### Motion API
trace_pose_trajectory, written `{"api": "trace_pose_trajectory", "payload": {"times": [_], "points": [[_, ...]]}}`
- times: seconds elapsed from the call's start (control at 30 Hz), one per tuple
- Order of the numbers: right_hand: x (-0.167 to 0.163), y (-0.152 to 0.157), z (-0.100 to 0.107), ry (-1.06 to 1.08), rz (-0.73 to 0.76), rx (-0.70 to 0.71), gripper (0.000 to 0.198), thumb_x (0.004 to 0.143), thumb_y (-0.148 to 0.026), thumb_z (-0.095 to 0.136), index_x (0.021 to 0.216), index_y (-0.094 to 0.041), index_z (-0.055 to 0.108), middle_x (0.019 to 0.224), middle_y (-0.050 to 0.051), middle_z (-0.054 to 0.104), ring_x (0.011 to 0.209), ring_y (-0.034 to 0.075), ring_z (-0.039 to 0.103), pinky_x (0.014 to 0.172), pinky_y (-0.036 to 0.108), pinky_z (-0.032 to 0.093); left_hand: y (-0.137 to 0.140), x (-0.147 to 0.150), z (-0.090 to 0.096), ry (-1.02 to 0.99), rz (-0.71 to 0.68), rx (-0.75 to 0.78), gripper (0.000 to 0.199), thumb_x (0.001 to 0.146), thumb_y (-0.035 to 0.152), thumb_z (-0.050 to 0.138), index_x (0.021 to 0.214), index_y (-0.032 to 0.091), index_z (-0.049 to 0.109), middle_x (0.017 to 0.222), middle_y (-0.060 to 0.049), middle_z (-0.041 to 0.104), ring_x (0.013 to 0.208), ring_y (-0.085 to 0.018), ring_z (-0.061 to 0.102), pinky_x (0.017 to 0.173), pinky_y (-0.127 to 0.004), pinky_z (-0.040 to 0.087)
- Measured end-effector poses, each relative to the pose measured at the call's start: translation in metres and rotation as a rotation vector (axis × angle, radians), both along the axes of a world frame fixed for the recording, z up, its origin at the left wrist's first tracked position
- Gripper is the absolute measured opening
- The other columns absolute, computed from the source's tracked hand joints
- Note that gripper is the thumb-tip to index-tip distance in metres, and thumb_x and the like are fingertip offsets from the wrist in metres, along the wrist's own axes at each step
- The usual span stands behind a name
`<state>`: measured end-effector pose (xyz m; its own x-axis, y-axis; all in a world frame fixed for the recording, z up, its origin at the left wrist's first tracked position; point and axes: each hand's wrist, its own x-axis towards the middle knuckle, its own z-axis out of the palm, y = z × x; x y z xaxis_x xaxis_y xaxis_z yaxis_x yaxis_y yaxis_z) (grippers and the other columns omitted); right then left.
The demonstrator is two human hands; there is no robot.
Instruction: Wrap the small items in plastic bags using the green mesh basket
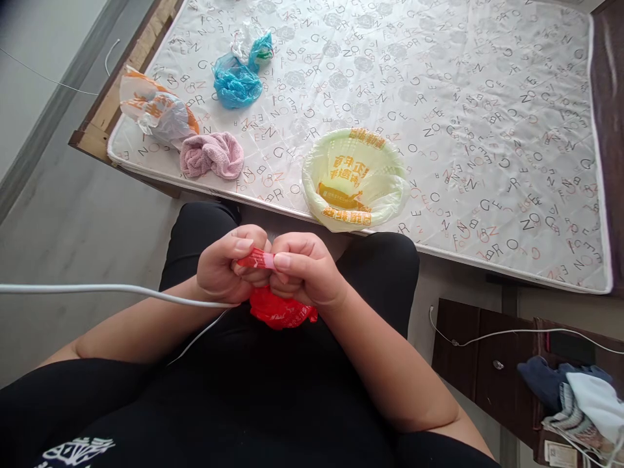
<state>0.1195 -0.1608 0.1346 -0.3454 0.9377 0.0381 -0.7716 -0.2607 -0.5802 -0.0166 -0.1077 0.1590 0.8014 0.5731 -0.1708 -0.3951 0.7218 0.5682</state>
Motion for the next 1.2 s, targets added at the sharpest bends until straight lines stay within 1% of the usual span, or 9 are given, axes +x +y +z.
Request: {"api": "trace_pose_trajectory", "payload": {"times": [0.17,0.3,0.43,0.53,0.67,0.83,1.0,1.1,1.2], "points": [[0.0012,0.0005,0.0018,0.005,-0.019,0.011,0.042,0.094,-0.039,0.074,0.064,-0.021,0.05,0.045,-0.014,0.024,0.034,0.002,0.013,0.034,0.017,0.018,-0.0001,0.0019,0.004,-0.008,0.013,0.01,0.049,0.079,0.037,0.076,0.052,0.021,0.039,0.041,0.009,0.023,0.035,-0.004,0.013,0.037,-0.022,0.011],[0.0027,0.0013,0.0059,0.023,-0.032,0.055,0.039,0.097,-0.036,0.07,0.066,-0.021,0.051,0.046,-0.014,0.026,0.033,0.002,0.012,0.034,0.017,0.018,-0.0003,0.0029,0.0038,-0.034,0.014,-0.001,0.048,0.082,0.036,0.074,0.053,0.021,0.039,0.042,0.009,0.023,0.036,-0.004,0.013,0.038,-0.022,0.011],[0.0042,0.0013,0.0062,0.031,-0.041,0.051,0.038,0.098,-0.034,0.068,0.067,-0.021,0.051,0.046,-0.013,0.025,0.034,0.002,0.012,0.034,0.017,0.018,0.0004,0.0037,0.001,0.003,0.016,-0.02,0.048,0.081,0.038,0.073,0.055,0.022,0.036,0.042,0.009,0.023,0.035,-0.004,0.015,0.039,-0.021,0.015],[0.0054,0.0008,0.0046,0.033,-0.046,0.045,0.036,0.098,-0.034,0.067,0.067,-0.021,0.052,0.047,-0.013,0.025,0.036,0.003,0.011,0.035,0.017,0.019,0.0012,0.0048,0.0,0.054,0.033,-0.066,0.048,0.083,0.039,0.071,0.058,0.023,0.033,0.043,0.01,0.022,0.034,-0.005,0.016,0.039,-0.021,0.02],[0.0058,0.0004,0.0039,0.014,-0.055,0.031,0.038,0.097,-0.038,0.069,0.067,-0.023,0.05,0.047,-0.013,0.026,0.037,0.004,0.011,0.034,0.019,0.019,0.002,0.0054,0.0014,0.045,0.039,-0.105,0.047,0.085,0.039,0.069,0.059,0.024,0.032,0.043,0.01,0.022,0.034,-0.005,0.016,0.039,-0.022,0.02],[0.0068,0.0015,0.0035,-0.002,-0.065,0.016,0.042,0.094,-0.04,0.071,0.063,-0.023,0.049,0.044,-0.014,0.023,0.035,0.003,0.011,0.034,0.018,0.019,0.0042,0.0061,0.0036,0.031,0.02,-0.08,0.048,0.082,0.037,0.07,0.058,0.023,0.031,0.043,0.01,0.021,0.034,-0.005,0.016,0.04,-0.022,0.018],[0.008,0.0017,0.0033,-0.042,-0.072,-0.021,0.047,0.091,-0.045,0.074,0.06,-0.024,0.045,0.042,-0.015,0.019,0.034,0.003,0.01,0.034,0.018,0.02,0.006,0.0069,0.003,0.046,0.034,-0.1,0.049,0.085,0.04,0.068,0.058,0.024,0.03,0.043,0.01,0.019,0.034,-0.006,0.016,0.04,-0.023,0.018],[0.0077,0.0015,0.0046,-0.03,-0.071,0.008,0.046,0.093,-0.042,0.071,0.062,-0.024,0.042,0.043,-0.015,0.018,0.035,0.003,0.008,0.036,0.017,0.02,0.0066,0.0067,0.0019,0.041,0.032,-0.088,0.05,0.085,0.041,0.068,0.058,0.024,0.03,0.043,0.01,0.018,0.034,-0.006,0.016,0.04,-0.023,0.018],[0.0083,0.0015,0.004,0.001,-0.077,0.039,0.042,0.095,-0.039,0.067,0.064,-0.024,0.043,0.045,-0.014,0.02,0.036,0.003,0.009,0.036,0.017,0.021,0.0072,0.0068,0.0016,0.026,0.014,-0.055,0.05,0.08,0.041,0.071,0.057,0.024,0.03,0.043,0.01,0.018,0.035,-0.006,0.015,0.039,-0.023,0.017]]}}
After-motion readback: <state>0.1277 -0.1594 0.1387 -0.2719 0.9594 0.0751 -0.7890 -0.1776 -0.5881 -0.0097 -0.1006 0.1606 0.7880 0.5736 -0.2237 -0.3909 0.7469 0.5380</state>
